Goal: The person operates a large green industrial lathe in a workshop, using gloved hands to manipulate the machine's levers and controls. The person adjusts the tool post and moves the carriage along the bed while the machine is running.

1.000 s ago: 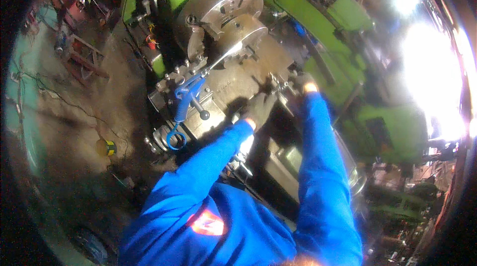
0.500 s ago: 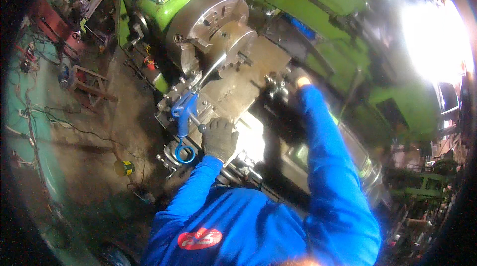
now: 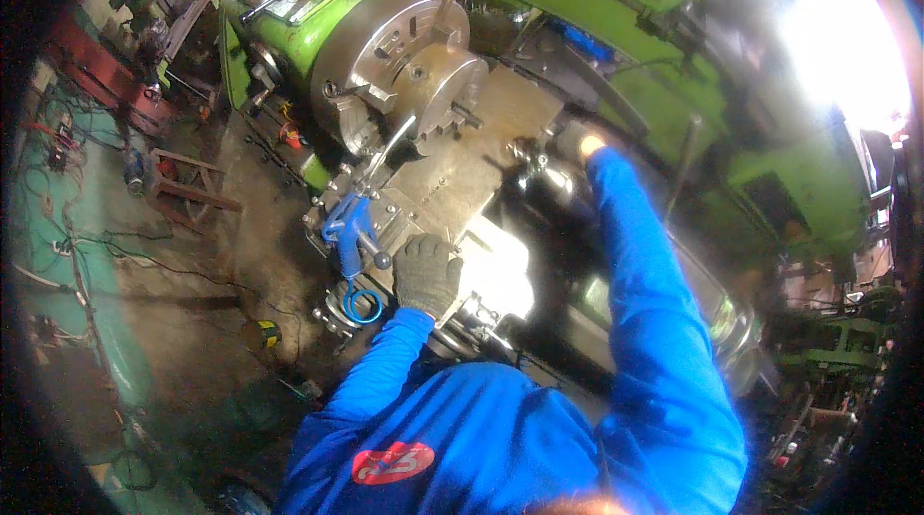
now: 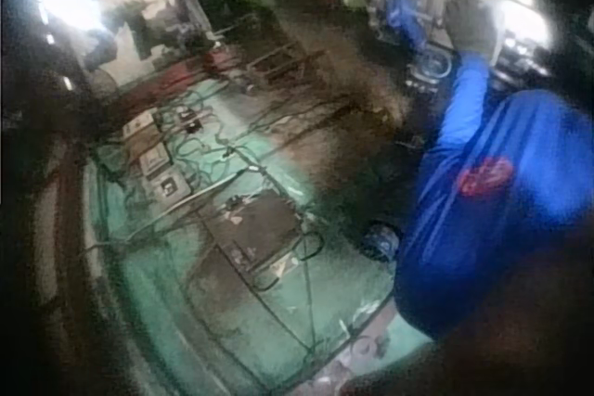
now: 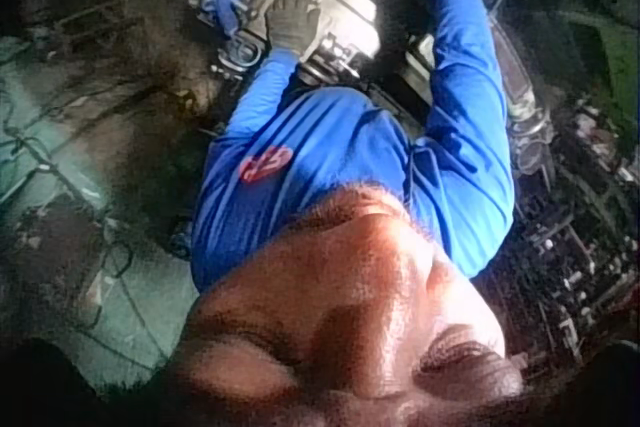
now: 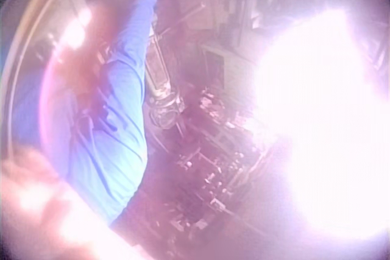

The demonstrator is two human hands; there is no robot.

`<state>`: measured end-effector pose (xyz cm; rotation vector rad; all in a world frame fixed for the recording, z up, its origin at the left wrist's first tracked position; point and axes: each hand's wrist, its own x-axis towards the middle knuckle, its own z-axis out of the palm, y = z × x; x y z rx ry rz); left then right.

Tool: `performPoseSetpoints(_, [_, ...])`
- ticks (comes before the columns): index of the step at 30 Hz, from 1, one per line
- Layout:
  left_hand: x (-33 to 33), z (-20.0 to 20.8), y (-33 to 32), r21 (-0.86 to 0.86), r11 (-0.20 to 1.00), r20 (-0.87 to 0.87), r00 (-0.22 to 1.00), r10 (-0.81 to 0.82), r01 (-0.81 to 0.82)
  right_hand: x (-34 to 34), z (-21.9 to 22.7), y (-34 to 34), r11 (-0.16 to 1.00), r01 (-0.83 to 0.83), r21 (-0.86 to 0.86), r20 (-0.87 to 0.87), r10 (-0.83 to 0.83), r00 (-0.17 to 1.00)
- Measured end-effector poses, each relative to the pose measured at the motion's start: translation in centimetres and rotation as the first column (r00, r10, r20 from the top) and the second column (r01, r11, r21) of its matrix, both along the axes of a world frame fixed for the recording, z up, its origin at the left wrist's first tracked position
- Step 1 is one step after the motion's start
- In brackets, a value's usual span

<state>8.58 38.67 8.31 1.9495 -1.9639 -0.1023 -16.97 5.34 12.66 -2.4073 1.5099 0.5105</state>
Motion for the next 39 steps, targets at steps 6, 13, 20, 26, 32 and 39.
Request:
performPoseSetpoints(6, [0.2,0.0,0.4,0.012,1.0,0.028,0.999,0.025,-0.026,-0.6,1.5,0.9,0.991,-0.014,0.137,0.407,-0.043,0.912])
performPoseSetpoints(13, [-0.3,-1.0,-0.3,0.019,1.0,0.054,0.999,0.006,-0.007,-0.5,0.3,-0.1,0.993,0.08,0.082,0.179,-0.094,0.979])
performPoseSetpoints(20, [-0.3,0.2,0.5,0.016,0.998,0.075,0.995,0.063,-0.064,2.1,8.8,12.3,0.904,0.423,0.057,0.958,-0.17,0.232])
performPoseSetpoints(26, [-0.5,-0.5,-0.8,0.035,0.999,0.032,0.999,-0.032,0.031,0.4,0.5,25.4,0.577,0.002,0.817,0.542,-0.766,-0.345])
performPoseSetpoints(32, [-0.7,-2.2,0.4,0.089,0.996,0.26,0.965,-0.026,0.003,2.4,-10.6,23.4,0.334,-0.316,0.888,0.077,-0.785,-0.614])
performPoseSetpoints(39, [-2.3,0.0,-2.4,0.341,0.925,0.036,0.985,0.167,-0.17,4.9,-16.9,14.8,0.919,0.382,-0.102,0.93,-0.048,0.365])
